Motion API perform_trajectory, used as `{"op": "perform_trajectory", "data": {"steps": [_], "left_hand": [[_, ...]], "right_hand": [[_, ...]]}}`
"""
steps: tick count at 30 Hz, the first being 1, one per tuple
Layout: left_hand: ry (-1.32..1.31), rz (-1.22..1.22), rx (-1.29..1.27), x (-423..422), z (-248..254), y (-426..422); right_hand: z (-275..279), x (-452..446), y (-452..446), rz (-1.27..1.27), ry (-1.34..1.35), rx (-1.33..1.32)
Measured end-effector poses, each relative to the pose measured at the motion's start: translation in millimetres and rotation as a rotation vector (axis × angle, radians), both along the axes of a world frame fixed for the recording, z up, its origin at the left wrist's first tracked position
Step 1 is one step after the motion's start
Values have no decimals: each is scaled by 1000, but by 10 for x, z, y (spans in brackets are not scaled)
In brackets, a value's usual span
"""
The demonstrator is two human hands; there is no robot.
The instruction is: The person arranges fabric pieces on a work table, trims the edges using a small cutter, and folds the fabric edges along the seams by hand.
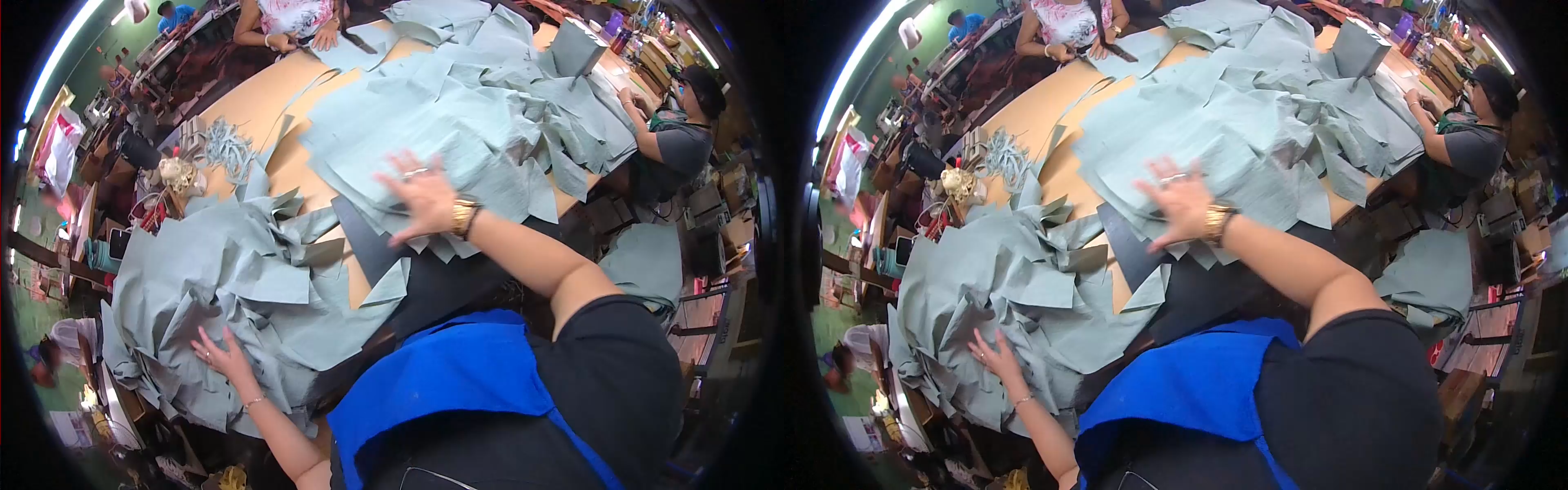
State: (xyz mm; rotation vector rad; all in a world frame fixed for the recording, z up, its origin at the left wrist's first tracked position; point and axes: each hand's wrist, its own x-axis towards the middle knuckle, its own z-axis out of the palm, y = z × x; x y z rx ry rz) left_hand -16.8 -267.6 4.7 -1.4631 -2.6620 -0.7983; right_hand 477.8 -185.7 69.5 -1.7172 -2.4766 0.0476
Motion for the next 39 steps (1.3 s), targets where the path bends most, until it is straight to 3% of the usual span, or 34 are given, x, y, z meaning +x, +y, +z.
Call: {"op": "perform_trajectory", "data": {"steps": [3, 4, 6, 8, 10, 12, 15, 19, 21, 23, 24, 27, 29, 32, 35, 37, 38, 39], "left_hand": [[-11, -345, 372, 648, 354, -18], [-145, -435, 415, 1021, 499, 13], [-775, -663, 385, 1673, 510, 89], [-1387, -687, 74, 2441, 608, 95], [-1623, -660, -224, 3039, 561, 139], [-1656, -692, -447, 3440, 293, 289], [-1824, -527, -504, 3957, 161, 588], [-1987, -682, -243, 4375, 391, 1009], [-1973, -515, -323, 4302, 394, 1191], [-1777, -522, -371, 4243, 537, 1173], [-1758, -418, -440, 4109, 49, 1453], [-1352, -539, -245, 4225, 650, 1221], [-1311, -684, -91, 4096, 658, 1445], [-873, -615, -49, 3678, 1333, 1510], [-536, -488, -19, 3088, 2070, 1184], [-642, -677, -13, 2228, 2247, 1224], [-706, -574, -31, 2125, 2609, 924], [-557, -494, -87, 1962, 2893, 744]], "right_hand": [[-284, 782, -90, -315, -72, 114], [-353, 919, -62, -385, 29, 87], [-447, 1140, 64, -517, 236, 33], [-501, 1350, 271, -467, 265, 13], [-486, 1517, 404, -424, 302, 124], [-440, 1569, 507, -391, 483, 166], [-216, 1418, 456, -264, 629, 197], [-55, 911, 3, -75, 815, 100], [-28, 707, -271, 14, 888, -23], [-54, 725, -470, 136, 961, -191], [-100, 787, -534, 199, 918, -148], [80, 1059, -672, 390, 835, -32], [388, 1226, -736, 439, 911, -20], [589, 1405, -811, 230, 999, 5], [370, 1522, -676, 48, 1224, -52], [311, 1566, -623, -14, 1305, -137], [287, 1555, -578, -14, 1261, -118], [251, 1553, -544, -6, 1225, -114]]}}
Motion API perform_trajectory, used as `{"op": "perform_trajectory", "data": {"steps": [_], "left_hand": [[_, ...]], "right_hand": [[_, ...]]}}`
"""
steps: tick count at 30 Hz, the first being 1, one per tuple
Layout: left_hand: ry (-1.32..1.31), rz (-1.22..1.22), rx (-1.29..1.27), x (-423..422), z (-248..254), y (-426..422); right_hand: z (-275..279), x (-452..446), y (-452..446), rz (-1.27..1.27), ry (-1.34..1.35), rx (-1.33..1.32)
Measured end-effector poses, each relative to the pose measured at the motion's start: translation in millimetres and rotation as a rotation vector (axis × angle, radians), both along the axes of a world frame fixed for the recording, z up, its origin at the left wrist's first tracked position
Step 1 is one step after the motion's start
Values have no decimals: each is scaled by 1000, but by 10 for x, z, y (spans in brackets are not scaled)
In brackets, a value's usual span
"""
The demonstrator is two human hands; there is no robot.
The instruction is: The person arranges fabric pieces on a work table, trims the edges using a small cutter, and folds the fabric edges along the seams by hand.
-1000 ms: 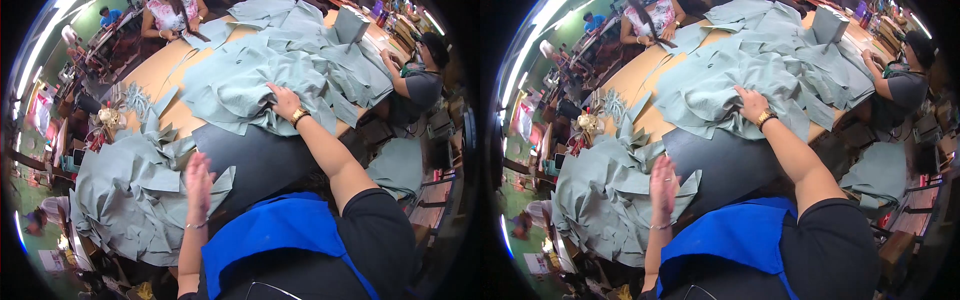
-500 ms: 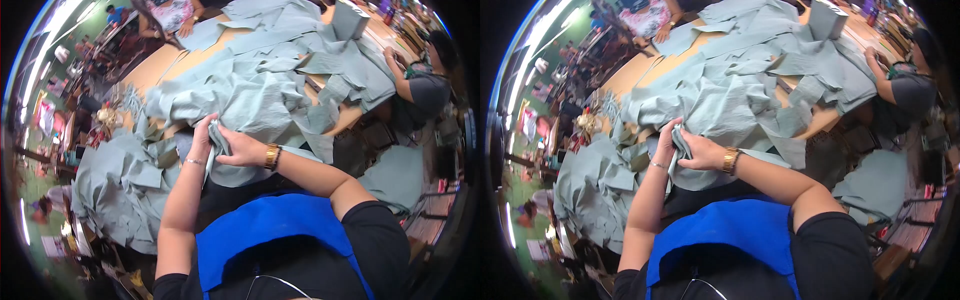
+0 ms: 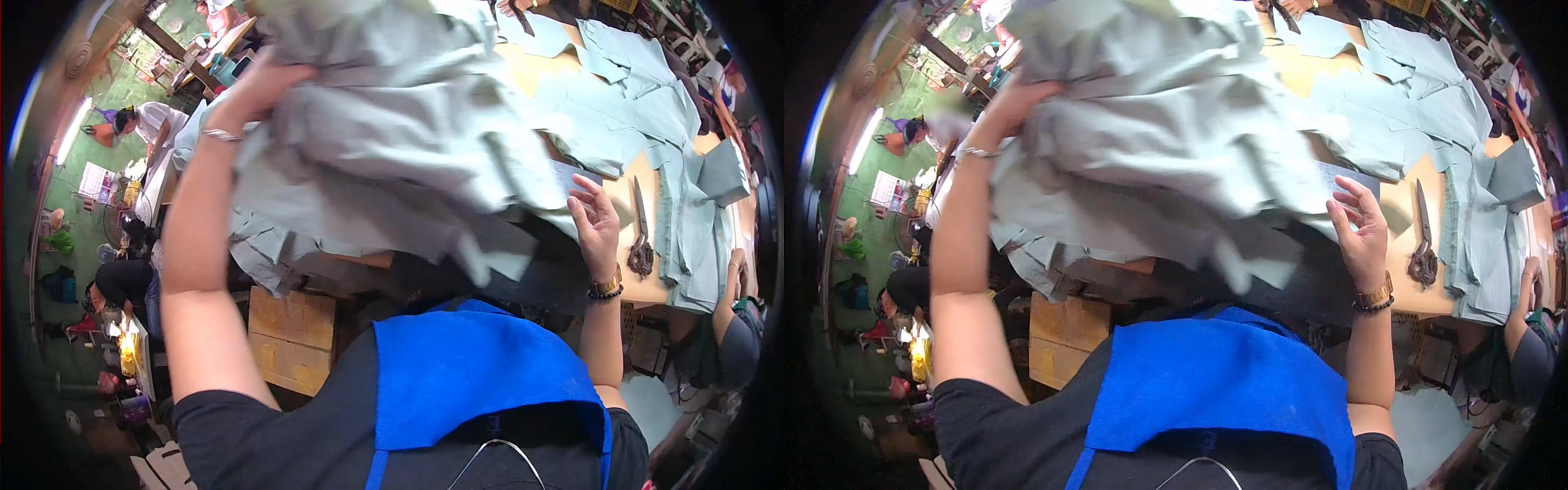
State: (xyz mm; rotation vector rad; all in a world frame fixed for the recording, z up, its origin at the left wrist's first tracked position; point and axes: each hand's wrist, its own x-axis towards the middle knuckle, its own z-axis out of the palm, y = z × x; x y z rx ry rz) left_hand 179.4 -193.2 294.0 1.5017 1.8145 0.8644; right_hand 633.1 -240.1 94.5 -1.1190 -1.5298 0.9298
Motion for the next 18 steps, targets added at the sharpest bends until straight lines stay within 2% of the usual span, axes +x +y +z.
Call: {"op": "perform_trajectory", "data": {"steps": [3, 4, 5, 7, 10, 12, 13, 14, 15, 16, 17, 18], "left_hand": [[278, -2, 118, -1138, 170, -177], [463, -125, 186, -1657, 111, -150], [571, -104, 238, -1943, 34, -205], [699, -78, 29, -2428, -91, -188], [825, -51, 56, -3199, -530, -178], [761, -66, 95, -3484, -688, -61], [705, -61, 68, -3892, -820, 91], [736, -69, -2, -3894, -768, 120], [745, -91, 45, -4164, -902, 227], [685, -97, -8, -4006, -894, 227], [844, 17, 25, -3947, -1058, 242], [938, 107, -93, -3699, -1201, 281]], "right_hand": [[-94, -140, 79, 55, -12, -45], [-155, -197, 117, 70, -47, -70], [-207, -272, 145, 85, -55, -93], [-274, -475, 175, 110, -85, -107], [-345, -769, 204, 133, -174, -155], [-350, -873, 194, 144, -205, -175], [-325, -896, 202, 150, -230, -184], [-337, -898, 204, 162, -254, -194], [-360, -876, 215, 143, -272, -187], [-387, -836, 244, 104, -322, -135], [-431, -783, 281, 76, -375, -87], [-489, -718, 336, 58, -424, -43]]}}
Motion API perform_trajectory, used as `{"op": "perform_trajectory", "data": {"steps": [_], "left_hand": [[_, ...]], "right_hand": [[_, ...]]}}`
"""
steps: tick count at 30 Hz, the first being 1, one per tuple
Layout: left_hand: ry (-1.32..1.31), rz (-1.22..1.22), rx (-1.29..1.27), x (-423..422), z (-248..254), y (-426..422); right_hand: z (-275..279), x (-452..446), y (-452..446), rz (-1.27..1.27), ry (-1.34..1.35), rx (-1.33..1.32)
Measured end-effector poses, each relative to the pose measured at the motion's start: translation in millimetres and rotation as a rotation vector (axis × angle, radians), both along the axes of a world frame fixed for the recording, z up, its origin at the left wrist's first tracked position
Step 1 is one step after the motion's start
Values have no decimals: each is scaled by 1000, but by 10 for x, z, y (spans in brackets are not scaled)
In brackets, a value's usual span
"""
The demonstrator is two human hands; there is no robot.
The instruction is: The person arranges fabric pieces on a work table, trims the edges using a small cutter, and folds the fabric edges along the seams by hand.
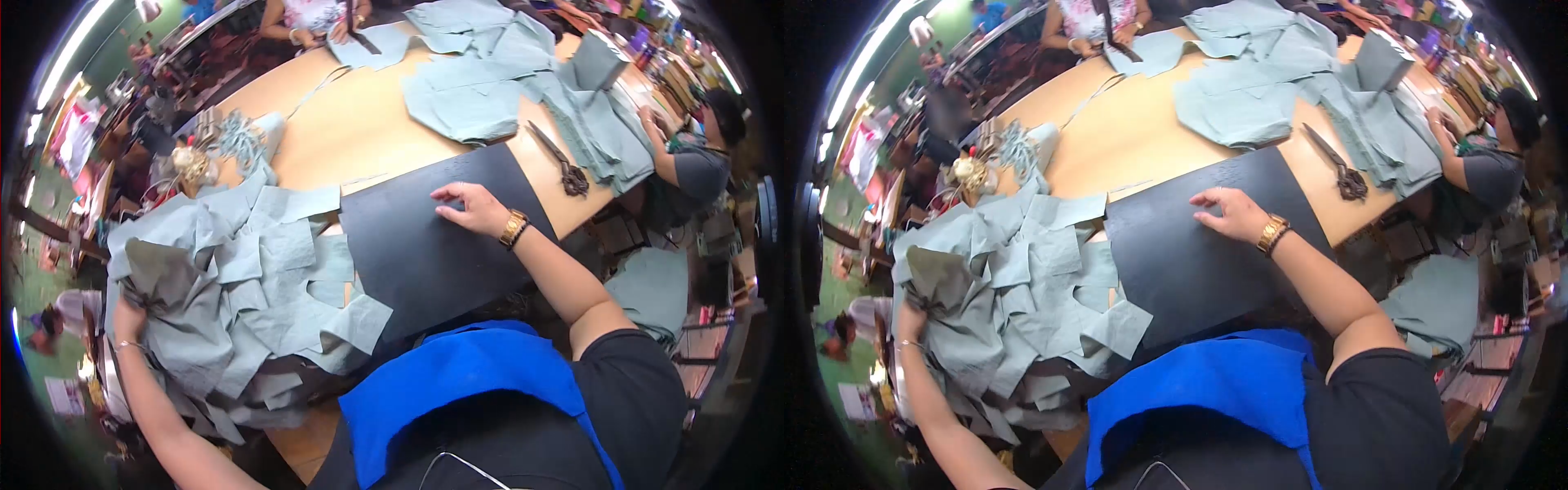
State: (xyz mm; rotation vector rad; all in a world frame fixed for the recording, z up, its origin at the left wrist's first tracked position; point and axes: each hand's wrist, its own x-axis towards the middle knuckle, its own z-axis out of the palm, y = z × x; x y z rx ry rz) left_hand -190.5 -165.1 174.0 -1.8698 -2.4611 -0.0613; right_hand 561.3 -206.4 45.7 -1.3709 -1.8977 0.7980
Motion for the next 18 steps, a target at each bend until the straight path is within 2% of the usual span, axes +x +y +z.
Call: {"op": "perform_trajectory", "data": {"steps": [1, 2, 4, 6, 7, 10, 12, 15, 17, 18], "left_hand": [[100, 133, -67, 188, -146, 24], [138, 26, 195, 73, -489, -9], [202, 149, 243, 346, -576, -32], [461, 242, 318, 852, -382, -187], [596, 289, 353, 1025, -291, -239], [657, 108, 639, 1169, -359, -389], [694, -40, 720, 1464, -473, -518], [482, -154, 595, 2335, -875, -752], [264, -126, 131, 3130, -1064, -1087], [136, -167, 38, 3479, -1140, -1225]], "right_hand": [[-74, 123, 121, -24, -112, 129], [-117, 250, 244, -83, -194, 206], [-278, 557, 574, -229, -362, 312], [-271, 783, 877, -373, -552, 244], [-349, 923, 1082, -422, -604, 126], [-282, 1093, 1410, -524, -749, -72], [-343, 1289, 1604, -480, -776, -148], [-266, 1439, 1722, -430, -804, -176], [-443, 1715, 1985, -408, -698, -202], [-533, 1801, 2061, -397, -646, -214]]}}
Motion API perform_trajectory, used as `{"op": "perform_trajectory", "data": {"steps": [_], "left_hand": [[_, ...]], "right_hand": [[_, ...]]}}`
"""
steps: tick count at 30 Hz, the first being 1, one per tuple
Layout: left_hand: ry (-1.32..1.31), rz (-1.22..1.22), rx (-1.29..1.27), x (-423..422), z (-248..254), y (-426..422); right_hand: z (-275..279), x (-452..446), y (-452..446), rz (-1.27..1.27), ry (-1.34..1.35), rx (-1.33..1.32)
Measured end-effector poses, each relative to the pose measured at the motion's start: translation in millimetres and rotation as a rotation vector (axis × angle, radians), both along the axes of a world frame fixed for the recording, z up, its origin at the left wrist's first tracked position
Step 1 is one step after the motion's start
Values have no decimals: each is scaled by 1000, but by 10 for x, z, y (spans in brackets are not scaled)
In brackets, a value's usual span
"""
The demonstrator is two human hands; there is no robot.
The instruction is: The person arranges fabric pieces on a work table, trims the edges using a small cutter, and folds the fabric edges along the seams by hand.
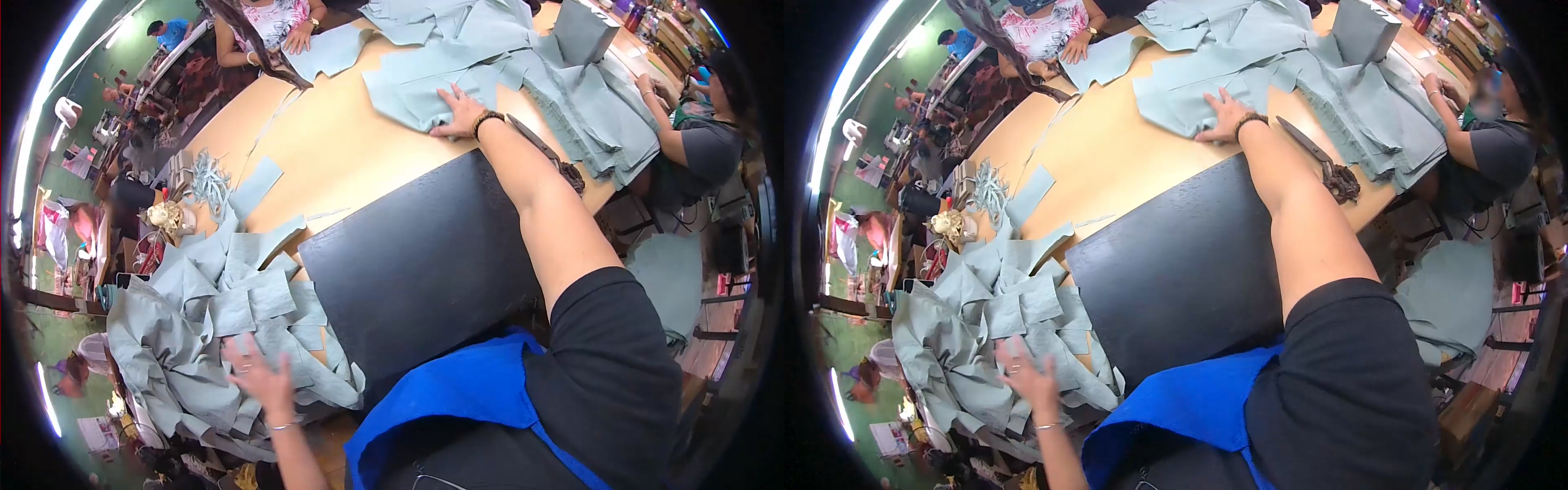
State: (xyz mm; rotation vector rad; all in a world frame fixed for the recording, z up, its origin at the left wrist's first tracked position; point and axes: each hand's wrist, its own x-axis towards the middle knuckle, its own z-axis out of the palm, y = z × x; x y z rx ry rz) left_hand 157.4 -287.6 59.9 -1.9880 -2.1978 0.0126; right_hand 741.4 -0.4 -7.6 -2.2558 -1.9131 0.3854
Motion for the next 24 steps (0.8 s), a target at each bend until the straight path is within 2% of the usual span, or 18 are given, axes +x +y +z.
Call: {"op": "perform_trajectory", "data": {"steps": [1, 4, 5, 8, 11, 12, 13, 14, 16, 18, 19, 20, 21, 22, 24], "left_hand": [[-122, -35, -104, 246, -72, -92], [-362, 50, -168, 444, -430, -274], [-367, 76, -81, 450, -521, -304], [-774, -66, 142, 651, -399, -233], [-1628, 2, 75, 1278, -198, -48], [-1924, 29, -63, 1508, -135, 11], [-2213, 53, -212, 1740, -80, 75], [-2313, 151, -292, 1971, -43, 134], [-2350, 327, -448, 2022, -499, 294], [-2087, 247, -181, 2268, -528, 345], [-2091, 355, -154, 2260, -557, 349], [-2072, 365, -165, 2251, -550, 331], [-2053, 373, -173, 2236, -547, 301], [-2032, 377, -179, 2225, -544, 285], [-1923, 385, -118, 2307, -461, 220]], "right_hand": [[247, -115, -116, -48, -117, 13], [49, 117, 309, -4, -73, -33], [-15, 137, 347, -48, 31, 105], [42, -127, 279, 73, 413, 228], [625, -916, -616, 260, 560, 133], [799, -1162, -965, 412, 468, 113], [740, -1378, -1235, 582, 499, 107], [703, -1526, -1537, 755, 559, 107], [805, -1469, -1510, 781, 600, -21], [925, -1328, -1341, 805, 635, -146], [875, -1137, -1065, 623, 529, 10], [873, -834, -789, 454, 613, 10], [676, -539, -431, 324, 486, 93], [263, -179, 28, 341, 314, 301], [-31, 289, 419, 138, 196, 427]]}}
